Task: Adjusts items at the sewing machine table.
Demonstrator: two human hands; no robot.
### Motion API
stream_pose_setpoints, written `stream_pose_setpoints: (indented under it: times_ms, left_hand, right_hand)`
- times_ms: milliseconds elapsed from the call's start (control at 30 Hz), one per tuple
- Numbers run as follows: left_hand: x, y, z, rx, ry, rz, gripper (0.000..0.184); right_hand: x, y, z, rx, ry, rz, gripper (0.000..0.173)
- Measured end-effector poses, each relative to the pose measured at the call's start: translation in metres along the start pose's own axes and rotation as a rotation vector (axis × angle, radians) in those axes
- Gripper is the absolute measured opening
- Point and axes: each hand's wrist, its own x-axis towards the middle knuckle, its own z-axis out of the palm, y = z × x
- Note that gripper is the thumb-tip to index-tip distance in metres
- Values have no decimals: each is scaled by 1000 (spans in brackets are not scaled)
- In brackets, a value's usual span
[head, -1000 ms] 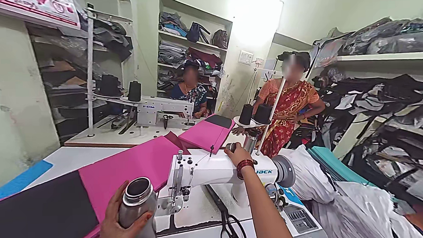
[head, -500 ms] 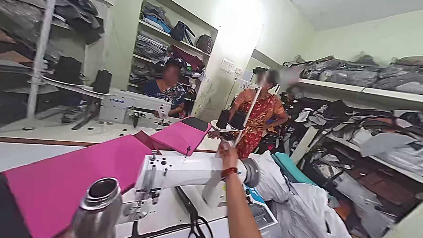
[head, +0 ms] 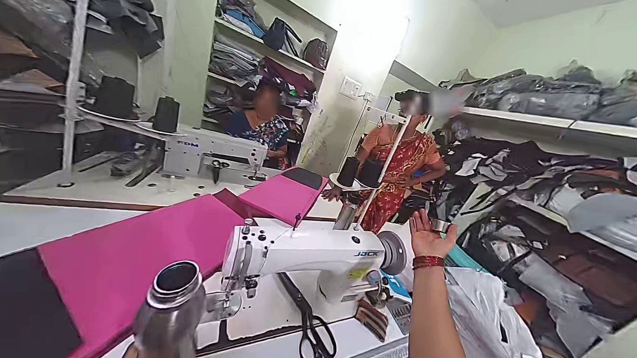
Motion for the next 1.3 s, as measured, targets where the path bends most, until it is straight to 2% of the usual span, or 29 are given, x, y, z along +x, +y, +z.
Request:
stream_pose_setpoints:
  times_ms: [167, 267, 433, 733, 833, 900, 1000, 1100, 1167, 1300]
  left_hand:
    - [-4, 0, -5, -24, 63, 16, 96]
    - [-2, -3, -3, -19, 83, 13, 102]
    - [0, -8, 0, -29, 57, 23, 104]
    - [-1, -5, 0, -9, 71, 10, 105]
    - [-4, -8, 2, 32, 139, 10, 105]
    - [-4, -9, 4, 59, 192, 5, 106]
    - [-4, -5, 3, -19, 170, 4, 115]
    - [-3, -3, -7, -275, 267, 78, 129]
    - [5, 9, -25, -481, 385, 49, 118]
    - [26, 38, -81, -916, 650, -76, 84]
  right_hand:
    - [0, 7, -5, 5, -20, -13, 76]
    - [4, 8, -6, 68, -11, 23, 77]
    - [9, 10, -7, 78, -25, 11, 76]
    - [-1, 21, -13, 62, -47, 117, 73]
    - [-25, 47, -1, -123, -162, 246, 62]
    - [-48, 75, 12, -345, -288, 275, 57]
    - [-76, 106, 27, -777, -484, 109, 44]
    - [-85, 126, 43, -1009, -645, 8, 51]
    - [-79, 134, 53, -1179, -687, -37, 57]
    - [-62, 148, 66, -1584, -779, -57, 70]
